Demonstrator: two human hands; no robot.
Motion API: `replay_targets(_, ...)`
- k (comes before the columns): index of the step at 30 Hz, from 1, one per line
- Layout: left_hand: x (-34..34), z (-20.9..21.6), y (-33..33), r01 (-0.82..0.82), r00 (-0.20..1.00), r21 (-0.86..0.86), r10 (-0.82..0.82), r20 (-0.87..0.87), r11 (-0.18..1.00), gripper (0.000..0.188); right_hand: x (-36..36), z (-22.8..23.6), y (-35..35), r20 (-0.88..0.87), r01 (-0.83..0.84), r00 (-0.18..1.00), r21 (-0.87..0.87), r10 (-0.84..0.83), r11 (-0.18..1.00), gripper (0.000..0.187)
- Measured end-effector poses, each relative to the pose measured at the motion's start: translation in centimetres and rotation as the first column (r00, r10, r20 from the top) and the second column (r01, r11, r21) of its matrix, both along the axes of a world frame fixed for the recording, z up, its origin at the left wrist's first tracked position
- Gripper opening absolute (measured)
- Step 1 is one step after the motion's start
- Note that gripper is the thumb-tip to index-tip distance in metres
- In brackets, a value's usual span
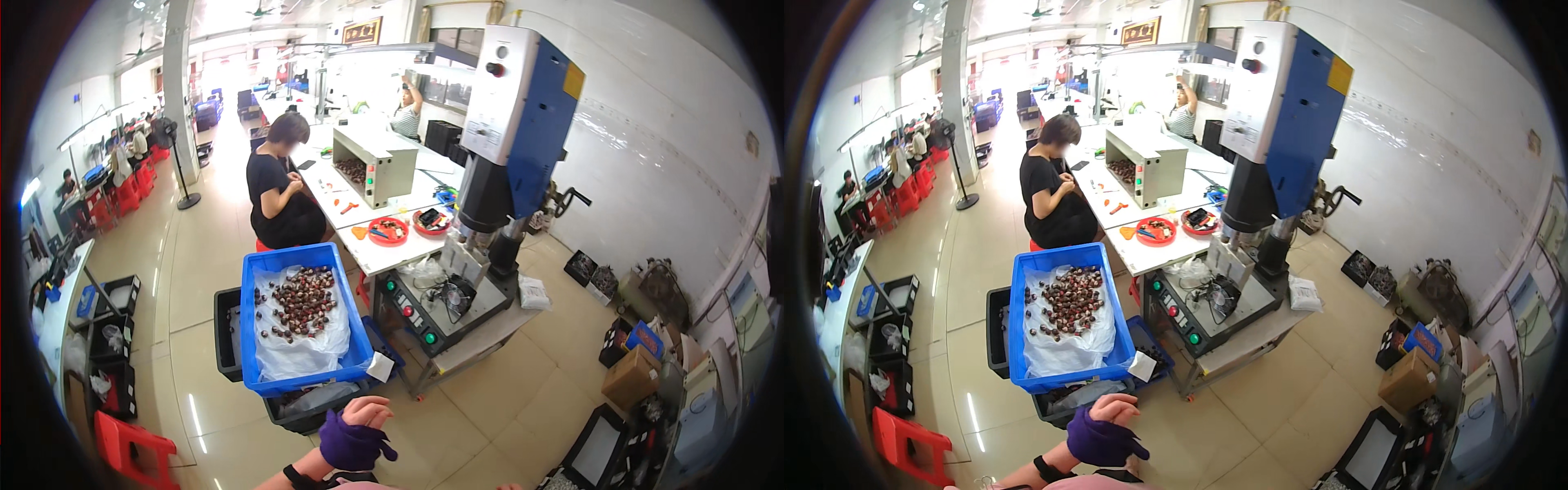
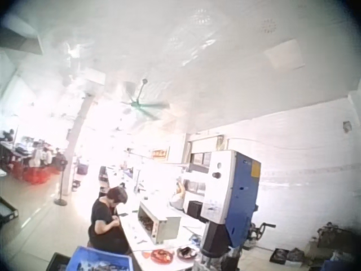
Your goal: Washing a purple cloth in a sink and then walking through a factory floor to handle small components.
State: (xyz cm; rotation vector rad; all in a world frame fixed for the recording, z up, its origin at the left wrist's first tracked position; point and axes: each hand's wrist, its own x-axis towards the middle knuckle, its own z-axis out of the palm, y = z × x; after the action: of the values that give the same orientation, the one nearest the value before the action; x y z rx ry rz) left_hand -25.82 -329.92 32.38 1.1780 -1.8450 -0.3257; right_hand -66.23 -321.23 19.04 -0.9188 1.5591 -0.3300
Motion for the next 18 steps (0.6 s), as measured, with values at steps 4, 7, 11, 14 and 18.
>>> replay_targets(4,4.7,-1.5,-0.6,-0.14,0.981,0.087,0.15,-0.124,0.986,0.007,3.5,-1.3,-1.7,-0.231,-0.125,0.961,0.134,0.154,0.983,0.047)
replay_targets(7,8.0,-1.1,-0.8,-0.209,0.971,0.082,0.217,-0.103,0.974,0.006,7.9,-0.4,-2.6,-0.338,-0.19,0.907,0.207,0.252,0.96,0.049)
replay_targets(11,10.3,-1.8,-2.6,-0.229,0.968,0.09,0.237,-0.088,0.969,0.006,14.7,3.3,-5.4,-0.216,-0.323,0.919,0.066,0.329,0.944,0.051)
replay_targets(14,11.0,-1.7,-3.5,-0.263,0.959,0.143,0.275,-0.075,0.954,0.008,18.6,4.3,-9.0,0.077,-0.248,0.962,-0.157,0.262,0.956,0.037)
replay_targets(18,10.8,-2.4,-4.3,-0.282,0.95,0.205,0.303,-0.075,0.937,0.01,22.4,6.7,-13.1,0.22,-0.345,0.866,-0.388,0.449,0.855,0.042)
